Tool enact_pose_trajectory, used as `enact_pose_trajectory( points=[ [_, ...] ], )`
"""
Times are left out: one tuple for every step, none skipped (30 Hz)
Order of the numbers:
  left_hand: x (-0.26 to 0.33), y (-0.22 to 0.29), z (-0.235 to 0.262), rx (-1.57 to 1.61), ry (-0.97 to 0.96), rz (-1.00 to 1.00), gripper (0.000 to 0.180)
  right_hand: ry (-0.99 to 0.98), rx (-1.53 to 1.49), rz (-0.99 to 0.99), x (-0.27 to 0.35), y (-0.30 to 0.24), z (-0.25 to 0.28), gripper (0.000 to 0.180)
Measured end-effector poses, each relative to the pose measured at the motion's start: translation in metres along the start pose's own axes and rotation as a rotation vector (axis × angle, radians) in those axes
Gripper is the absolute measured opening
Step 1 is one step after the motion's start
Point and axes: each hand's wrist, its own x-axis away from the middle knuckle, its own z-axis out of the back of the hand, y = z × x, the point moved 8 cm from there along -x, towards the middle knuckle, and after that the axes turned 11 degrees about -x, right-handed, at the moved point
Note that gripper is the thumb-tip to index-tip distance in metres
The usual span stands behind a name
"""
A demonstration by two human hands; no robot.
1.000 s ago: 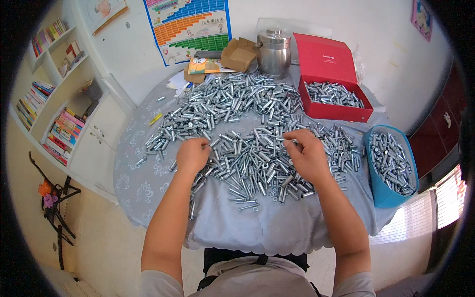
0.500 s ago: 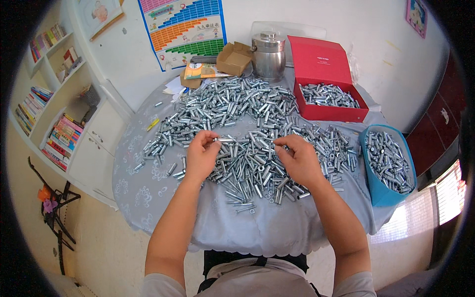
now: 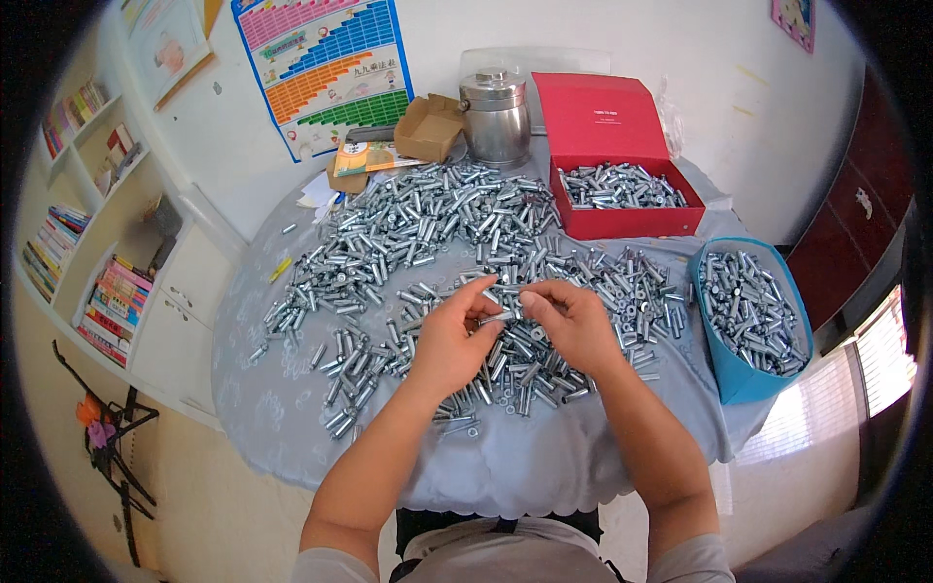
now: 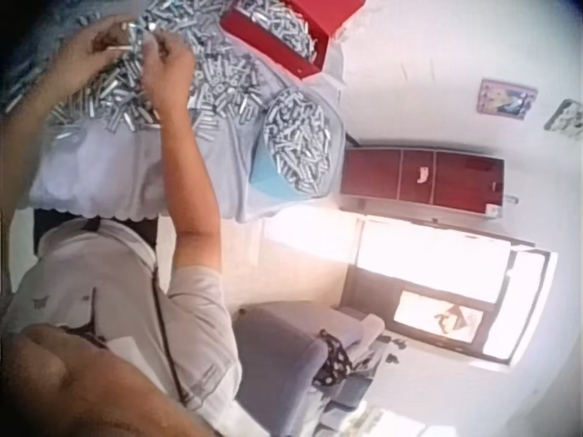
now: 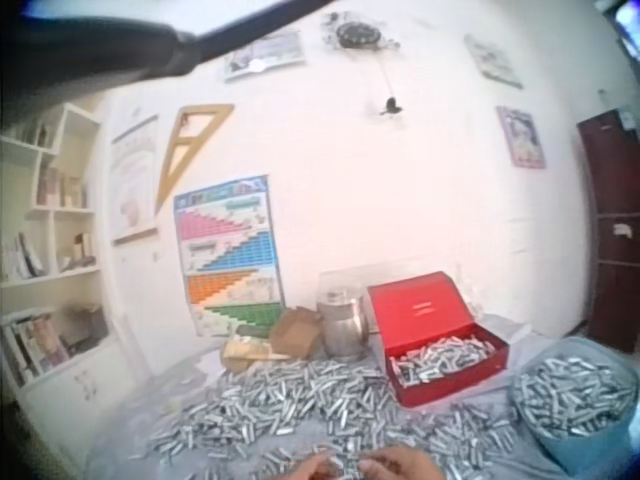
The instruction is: The person sits at a table covered with a grey cloth and repeatedly picks up small metal fasteners and washers. They insert the washers into the fasteners by hand and place the assembled units into a blue plastic bin. The task continues for the duration of the clip, with the person handling items one at a time.
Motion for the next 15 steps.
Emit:
enact_pose_trajectory(
  points=[
    [0.000,0.001,-0.004,-0.017,-0.017,-0.006,0.049,-0.022,-0.010,-0.029,0.000,0.005,0.001,0.019],
    [-0.001,-0.001,-0.005,0.042,0.004,-0.020,0.047,-0.044,-0.020,-0.057,0.001,0.009,0.001,0.019],
    [-0.003,-0.005,-0.007,0.101,0.025,-0.033,0.044,-0.044,-0.042,-0.034,0.001,0.006,0.001,0.019],
    [-0.004,-0.008,-0.008,0.162,0.045,-0.045,0.042,-0.060,-0.036,-0.043,0.001,0.006,0.001,0.019],
    [-0.004,-0.008,-0.010,0.201,0.040,-0.027,0.040,-0.077,-0.029,-0.052,0.000,0.005,0.001,0.020],
    [-0.004,-0.010,-0.011,0.224,0.044,-0.006,0.038,-0.094,-0.023,-0.061,-0.001,0.007,0.001,0.020],
    [-0.004,-0.011,-0.012,0.248,0.047,0.013,0.036,-0.084,-0.058,-0.014,-0.002,0.008,0.001,0.020],
    [-0.004,-0.014,-0.013,0.272,0.051,0.033,0.035,-0.067,-0.136,-0.084,-0.001,0.015,0.003,0.020],
    [-0.003,-0.022,-0.013,0.262,0.064,0.093,0.028,-0.050,-0.214,-0.153,0.000,0.016,0.004,0.020],
    [-0.003,-0.026,-0.013,0.287,0.048,0.108,0.027,-0.033,-0.294,-0.225,0.002,0.018,0.004,0.020],
    [-0.002,-0.028,-0.012,0.312,0.032,0.123,0.025,-0.042,-0.304,-0.250,0.003,0.018,0.004,0.020],
    [-0.002,-0.030,-0.013,0.336,0.016,0.139,0.023,-0.036,-0.302,-0.229,0.003,0.018,0.005,0.020],
    [-0.002,-0.028,-0.012,0.343,0.027,0.132,0.021,-0.032,-0.300,-0.206,0.002,0.017,0.005,0.020],
    [-0.002,-0.028,-0.012,0.367,0.036,0.138,0.021,-0.028,-0.298,-0.182,0.002,0.016,0.006,0.020],
    [-0.002,-0.028,-0.011,0.390,0.045,0.144,0.021,-0.011,-0.305,-0.136,0.002,0.013,0.007,0.019]
  ],
)
